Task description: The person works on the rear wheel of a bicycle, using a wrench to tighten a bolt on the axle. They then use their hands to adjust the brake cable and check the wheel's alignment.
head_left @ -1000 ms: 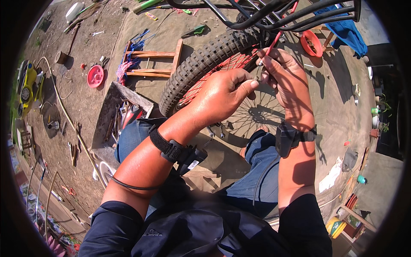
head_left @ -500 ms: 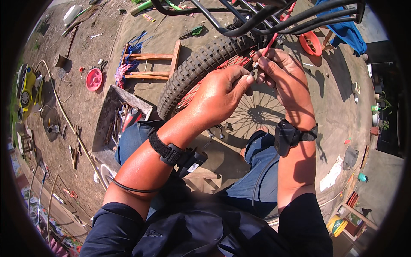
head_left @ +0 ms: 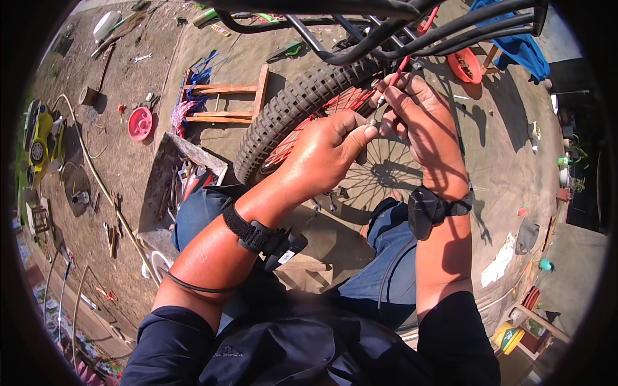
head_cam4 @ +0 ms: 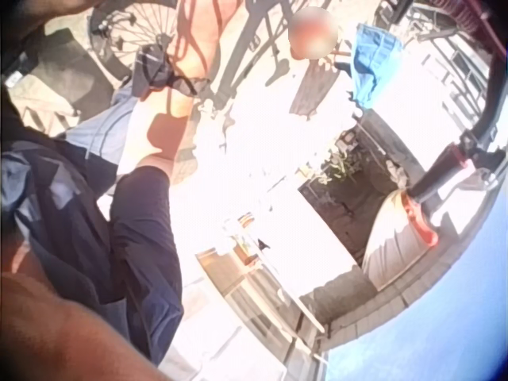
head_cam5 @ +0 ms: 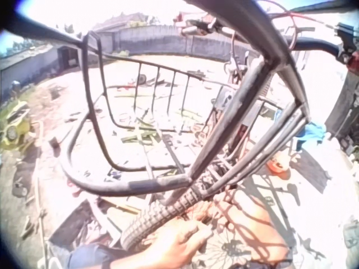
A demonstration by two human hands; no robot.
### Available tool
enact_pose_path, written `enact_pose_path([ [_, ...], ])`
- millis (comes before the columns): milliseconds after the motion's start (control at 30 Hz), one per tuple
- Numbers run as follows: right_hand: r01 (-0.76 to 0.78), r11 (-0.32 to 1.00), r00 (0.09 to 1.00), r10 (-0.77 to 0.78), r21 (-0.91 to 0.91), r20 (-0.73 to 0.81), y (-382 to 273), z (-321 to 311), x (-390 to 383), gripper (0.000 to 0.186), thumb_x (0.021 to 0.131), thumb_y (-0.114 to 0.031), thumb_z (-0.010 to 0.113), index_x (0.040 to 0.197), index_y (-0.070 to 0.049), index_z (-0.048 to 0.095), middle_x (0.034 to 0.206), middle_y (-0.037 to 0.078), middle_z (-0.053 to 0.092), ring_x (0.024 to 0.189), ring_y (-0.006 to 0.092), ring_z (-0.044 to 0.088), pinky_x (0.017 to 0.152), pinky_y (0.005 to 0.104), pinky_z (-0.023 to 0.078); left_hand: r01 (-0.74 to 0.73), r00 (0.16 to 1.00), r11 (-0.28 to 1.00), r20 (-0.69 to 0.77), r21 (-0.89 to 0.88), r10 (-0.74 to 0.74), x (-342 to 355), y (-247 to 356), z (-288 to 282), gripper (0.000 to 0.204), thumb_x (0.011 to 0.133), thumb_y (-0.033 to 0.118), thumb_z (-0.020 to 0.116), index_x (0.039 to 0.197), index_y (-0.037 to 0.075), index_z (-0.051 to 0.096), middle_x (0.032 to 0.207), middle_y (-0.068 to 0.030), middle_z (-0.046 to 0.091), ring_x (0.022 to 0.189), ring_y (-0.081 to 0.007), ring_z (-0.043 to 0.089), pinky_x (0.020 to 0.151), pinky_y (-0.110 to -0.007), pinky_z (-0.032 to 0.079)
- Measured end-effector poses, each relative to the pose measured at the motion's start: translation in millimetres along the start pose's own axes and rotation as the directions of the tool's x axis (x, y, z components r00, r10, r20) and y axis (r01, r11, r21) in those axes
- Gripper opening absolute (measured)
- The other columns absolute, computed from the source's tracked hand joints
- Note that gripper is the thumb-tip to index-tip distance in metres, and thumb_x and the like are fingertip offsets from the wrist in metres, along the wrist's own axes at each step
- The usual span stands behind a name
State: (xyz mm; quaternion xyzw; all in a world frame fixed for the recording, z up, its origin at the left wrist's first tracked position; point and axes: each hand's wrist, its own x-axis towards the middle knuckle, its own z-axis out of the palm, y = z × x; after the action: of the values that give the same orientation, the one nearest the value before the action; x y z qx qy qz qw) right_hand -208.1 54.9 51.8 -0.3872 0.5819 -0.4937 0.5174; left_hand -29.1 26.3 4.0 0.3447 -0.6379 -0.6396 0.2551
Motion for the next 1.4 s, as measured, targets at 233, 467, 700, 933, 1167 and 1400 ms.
enact_pose_path([
  [233, -0.036, 0.999, 0.999, 0.036, -0.008, 0.019, -2.6, 1.6, -2.1, 0.02, 0.099, -0.024, 0.062, 0.107, -0.006, 0.064, 0.085, 0.0, 0.065, 0.065, 0.0076, 0.06, 0.061, 0.0222, 0.045, 0.109, 0.994, 0.972, 0.053, -0.207, -0.1, -8.2, -5.6, -1.1, 0.027, 0.103, 0.029, 0.058, 0.093, 0.004, 0.063, 0.069, 0.002, 0.057, 0.062, -0.0051, 0.049, 0.054, -0.025, 0.041],
  [467, -0.076, 0.995, 0.987, 0.065, 0.068, 0.15, -7.4, 3.8, -6.0, 0.025, 0.098, -0.024, 0.064, 0.113, -0.005, 0.062, 0.096, 0.002, 0.067, 0.064, 0.0076, 0.058, 0.059, 0.0216, 0.044, 0.141, 0.99, 0.952, 0.07, -0.271, -0.127, -14.5, -7.1, -2.3, 0.025, 0.103, 0.026, 0.058, 0.091, 0.004, 0.061, 0.07, 0.0049, 0.055, 0.062, -0.0034, 0.046, 0.053, -0.023, 0.04],
  [700, -0.117, 0.991, 0.981, 0.105, 0.063, 0.164, 23.6, -0.9, -6.9, 0.023, 0.098, -0.026, 0.064, 0.103, -0.004, 0.068, 0.087, -0.001, 0.066, 0.062, 0.0044, 0.055, 0.055, 0.0201, 0.041, 0.11, 0.994, 0.972, 0.037, -0.21, -0.104, -16.9, -7.9, 0.0, 0.022, 0.102, 0.022, 0.06, 0.089, 0.004, 0.059, 0.068, 0.0037, 0.054, 0.061, -0.004, 0.045, 0.054, -0.024, 0.041],
  [933, -0.105, 0.963, 0.983, 0.062, 0.25, 0.174, 26.9, 10.1, -9.6, 0.023, 0.099, -0.027, 0.063, 0.099, -0.004, 0.069, 0.08, 0.0, 0.065, 0.059, 0.004, 0.054, 0.053, 0.017, 0.039, 0.059, 0.998, 0.965, 0.019, -0.254, -0.056, -24.5, -9.5, 2.4, 0.021, 0.102, 0.02, 0.06, 0.087, 0.005, 0.058, 0.07, 0.0035, 0.054, 0.063, -0.0045, 0.047, 0.056, -0.024, 0.042],
  [1167, -0.1, 0.994, 0.972, 0.088, 0.045, 0.216, 27.6, -3.1, -14.7, 0.026, 0.098, -0.025, 0.063, 0.11, -0.001, 0.068, 0.083, 0.002, 0.065, 0.06, 0.0056, 0.053, 0.056, 0.0199, 0.041, 0.026, 0.999, 0.972, 0.037, -0.234, -0.018, -26.3, -12.6, -0.7, 0.02, 0.102, 0.021, 0.06, 0.091, 0.005, 0.059, 0.07, 0.0044, 0.055, 0.063, -0.0041, 0.048, 0.056, -0.023, 0.042],
  [1400, -0.092, 0.96, 0.931, 0.177, -0.263, 0.319, 11.9, 5.3, -21.5, 0.03, 0.094, -0.022, 0.068, 0.117, -0.003, 0.069, 0.085, -0.001, 0.068, 0.07, 0.005, 0.053, 0.06, 0.0212, 0.041, 0.116, 0.993, 0.918, 0.075, -0.379, -0.094, -28.2, -2.3, -6.3, 0.032, 0.106, 0.033, 0.051, 0.097, 0.005, 0.063, 0.071, 0.0024, 0.058, 0.053, -0.0023, 0.046, 0.046, -0.019, 0.036],
])
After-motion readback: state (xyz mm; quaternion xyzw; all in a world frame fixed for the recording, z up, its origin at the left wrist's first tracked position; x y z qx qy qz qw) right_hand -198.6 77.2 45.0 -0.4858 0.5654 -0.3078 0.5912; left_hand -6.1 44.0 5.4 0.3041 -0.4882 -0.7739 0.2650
